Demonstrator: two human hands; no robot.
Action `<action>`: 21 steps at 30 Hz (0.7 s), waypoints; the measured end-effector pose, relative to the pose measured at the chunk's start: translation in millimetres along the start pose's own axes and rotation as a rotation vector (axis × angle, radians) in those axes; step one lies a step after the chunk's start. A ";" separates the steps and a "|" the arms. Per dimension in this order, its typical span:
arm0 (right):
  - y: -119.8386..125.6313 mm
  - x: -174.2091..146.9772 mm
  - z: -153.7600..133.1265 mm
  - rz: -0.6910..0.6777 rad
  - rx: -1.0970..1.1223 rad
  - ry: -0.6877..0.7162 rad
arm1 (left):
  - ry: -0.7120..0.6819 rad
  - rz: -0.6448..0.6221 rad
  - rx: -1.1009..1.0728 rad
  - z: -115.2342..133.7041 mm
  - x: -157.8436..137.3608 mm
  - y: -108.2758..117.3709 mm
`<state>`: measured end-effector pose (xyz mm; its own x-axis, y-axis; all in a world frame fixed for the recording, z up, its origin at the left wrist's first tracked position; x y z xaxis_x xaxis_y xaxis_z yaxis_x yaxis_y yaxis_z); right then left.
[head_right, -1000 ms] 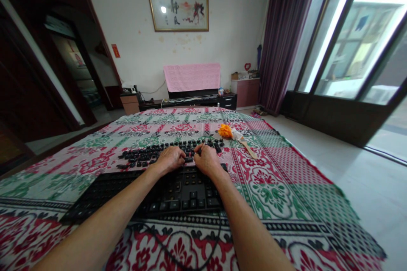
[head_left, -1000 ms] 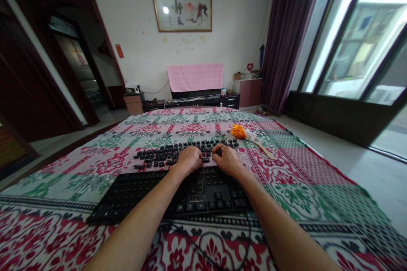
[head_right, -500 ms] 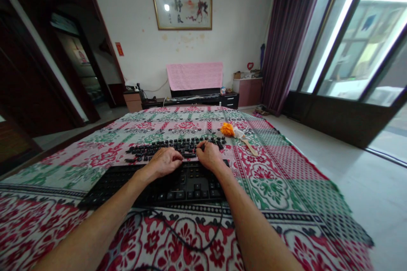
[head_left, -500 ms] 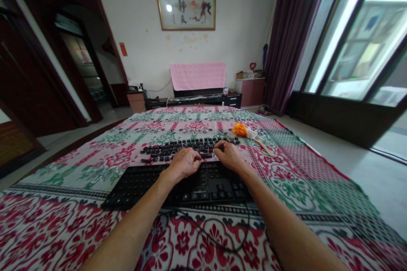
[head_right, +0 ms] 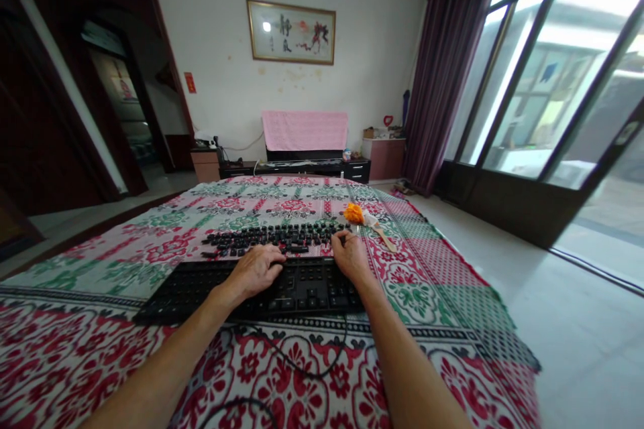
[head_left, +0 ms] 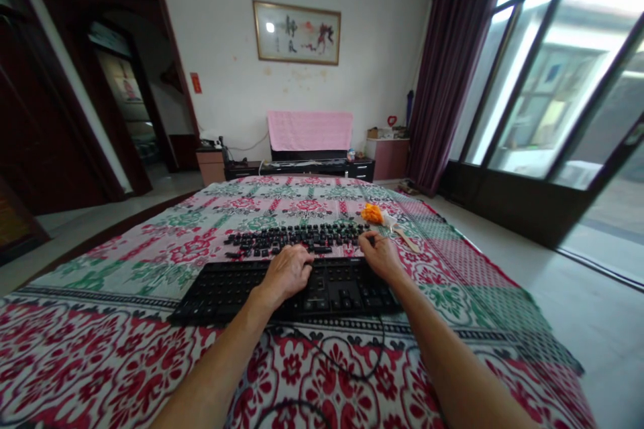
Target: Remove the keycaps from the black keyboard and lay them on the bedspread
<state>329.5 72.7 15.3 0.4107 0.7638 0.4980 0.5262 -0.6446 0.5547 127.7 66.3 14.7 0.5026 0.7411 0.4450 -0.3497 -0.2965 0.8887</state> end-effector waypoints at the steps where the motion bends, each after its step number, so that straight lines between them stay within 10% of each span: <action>1: -0.2 1.6 7.8 -0.003 0.026 -0.023 | 0.000 -0.008 0.011 -1.9 -1.3 -3.6; 11: -3.9 5.8 50.7 0.002 0.331 -0.222 | 0.017 -0.079 0.024 -9.9 -2.0 -21.3; 21: -7.3 2.6 47.6 0.016 0.157 -0.161 | -0.021 -0.085 0.051 -7.7 -2.6 -14.8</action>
<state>362.2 81.0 -19.2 0.5268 0.7575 0.3856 0.6229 -0.6527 0.4313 125.5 73.4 -0.4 0.5452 0.7526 0.3693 -0.2647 -0.2635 0.9277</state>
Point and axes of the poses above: each hand's wrist, its own x-axis towards the middle knuckle, its own y-axis out of the back of the hand, z = x × y, the point moved 10 cm from there along x, towards the middle knuckle, and after that the axes turned 10 degrees about z, right-handed, at the moved point
